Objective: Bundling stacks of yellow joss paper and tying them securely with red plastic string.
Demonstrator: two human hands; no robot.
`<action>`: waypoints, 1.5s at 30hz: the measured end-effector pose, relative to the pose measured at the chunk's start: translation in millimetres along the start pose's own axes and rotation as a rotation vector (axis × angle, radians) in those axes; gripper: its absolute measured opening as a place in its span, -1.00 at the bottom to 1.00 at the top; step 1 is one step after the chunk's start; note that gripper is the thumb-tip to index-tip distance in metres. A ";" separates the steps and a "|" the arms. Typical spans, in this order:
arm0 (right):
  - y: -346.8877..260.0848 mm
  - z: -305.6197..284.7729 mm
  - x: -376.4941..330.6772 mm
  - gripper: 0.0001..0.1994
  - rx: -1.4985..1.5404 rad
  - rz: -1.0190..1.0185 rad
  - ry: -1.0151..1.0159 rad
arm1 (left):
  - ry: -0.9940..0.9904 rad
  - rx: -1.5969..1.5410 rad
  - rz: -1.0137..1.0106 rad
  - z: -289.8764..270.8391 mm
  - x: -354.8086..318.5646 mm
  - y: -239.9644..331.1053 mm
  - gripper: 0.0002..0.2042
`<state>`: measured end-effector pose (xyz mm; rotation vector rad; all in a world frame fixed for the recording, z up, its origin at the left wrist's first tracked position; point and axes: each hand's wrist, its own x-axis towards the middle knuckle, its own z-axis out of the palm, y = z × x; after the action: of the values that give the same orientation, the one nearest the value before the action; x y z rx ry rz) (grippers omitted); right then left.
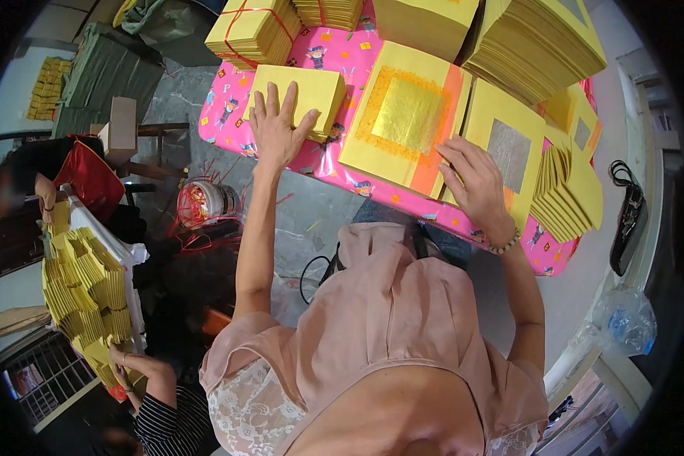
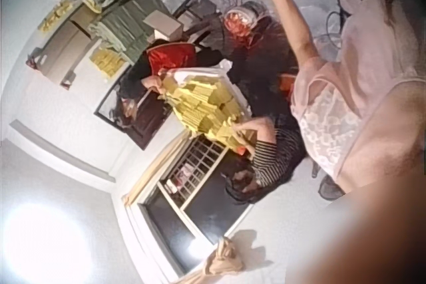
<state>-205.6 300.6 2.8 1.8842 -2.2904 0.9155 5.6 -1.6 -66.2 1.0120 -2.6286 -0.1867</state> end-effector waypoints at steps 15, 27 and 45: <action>-19.1 -5.5 -19.4 -0.66 -0.031 -0.080 -0.061 | 0.090 -0.079 0.056 -9.6 4.6 -6.3 -0.36; -16.2 -6.1 -13.6 -0.91 0.151 -0.038 -0.016 | -0.082 -0.601 0.423 -72.9 -2.5 69.3 -0.60; -7.8 0.4 -11.6 -0.89 0.372 0.133 -0.018 | -0.288 -0.601 0.680 -57.3 -21.5 124.0 -0.80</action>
<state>-195.4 310.0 1.2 1.8817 -2.4156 1.4353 -38.1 104.2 11.3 -0.1196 -2.7082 -0.9290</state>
